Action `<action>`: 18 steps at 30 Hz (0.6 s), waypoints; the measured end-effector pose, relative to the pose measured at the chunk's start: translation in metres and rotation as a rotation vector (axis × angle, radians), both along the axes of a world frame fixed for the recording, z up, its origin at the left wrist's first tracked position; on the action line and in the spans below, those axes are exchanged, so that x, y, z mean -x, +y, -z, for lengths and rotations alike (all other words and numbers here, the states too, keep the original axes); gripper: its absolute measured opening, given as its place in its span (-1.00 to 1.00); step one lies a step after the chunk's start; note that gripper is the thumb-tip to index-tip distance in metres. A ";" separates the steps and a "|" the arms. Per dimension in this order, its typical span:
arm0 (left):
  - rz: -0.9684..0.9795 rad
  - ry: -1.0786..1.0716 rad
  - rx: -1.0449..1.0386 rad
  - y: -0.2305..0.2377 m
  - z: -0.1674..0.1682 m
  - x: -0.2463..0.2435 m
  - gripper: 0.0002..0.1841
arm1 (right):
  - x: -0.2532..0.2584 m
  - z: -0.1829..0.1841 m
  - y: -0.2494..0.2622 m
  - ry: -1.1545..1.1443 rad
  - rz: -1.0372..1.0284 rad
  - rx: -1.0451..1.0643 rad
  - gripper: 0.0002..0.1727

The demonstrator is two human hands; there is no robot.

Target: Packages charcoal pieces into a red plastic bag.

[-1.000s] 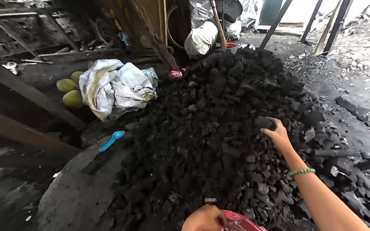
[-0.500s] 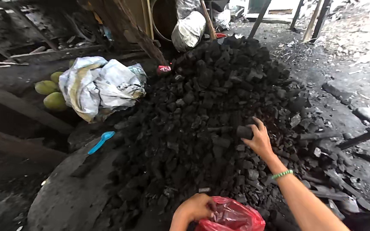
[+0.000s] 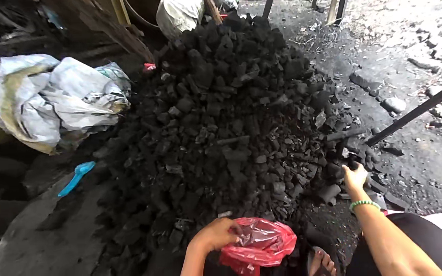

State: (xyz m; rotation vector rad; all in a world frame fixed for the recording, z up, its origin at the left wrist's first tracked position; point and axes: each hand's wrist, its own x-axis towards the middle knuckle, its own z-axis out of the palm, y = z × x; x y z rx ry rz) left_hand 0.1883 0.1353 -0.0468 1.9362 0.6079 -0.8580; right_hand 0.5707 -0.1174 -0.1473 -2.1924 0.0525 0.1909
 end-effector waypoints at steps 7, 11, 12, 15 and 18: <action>0.035 0.016 -0.017 -0.003 -0.006 -0.011 -0.68 | 0.110 0.003 0.009 0.504 -1.152 0.994 -0.17; 0.035 0.008 -0.025 -0.002 -0.004 -0.013 -0.68 | 0.172 0.036 -0.002 0.505 -1.268 1.250 0.02; 0.037 0.012 -0.024 -0.002 -0.004 -0.011 -0.67 | 0.169 0.039 -0.002 0.497 -1.282 1.221 -0.05; 0.032 0.012 -0.017 -0.001 -0.003 -0.010 -0.68 | 0.140 0.018 0.010 0.478 -1.281 1.196 -0.19; 0.020 -0.002 -0.015 0.000 -0.005 -0.006 -0.68 | 0.106 -0.030 0.028 0.453 -1.216 1.235 -0.32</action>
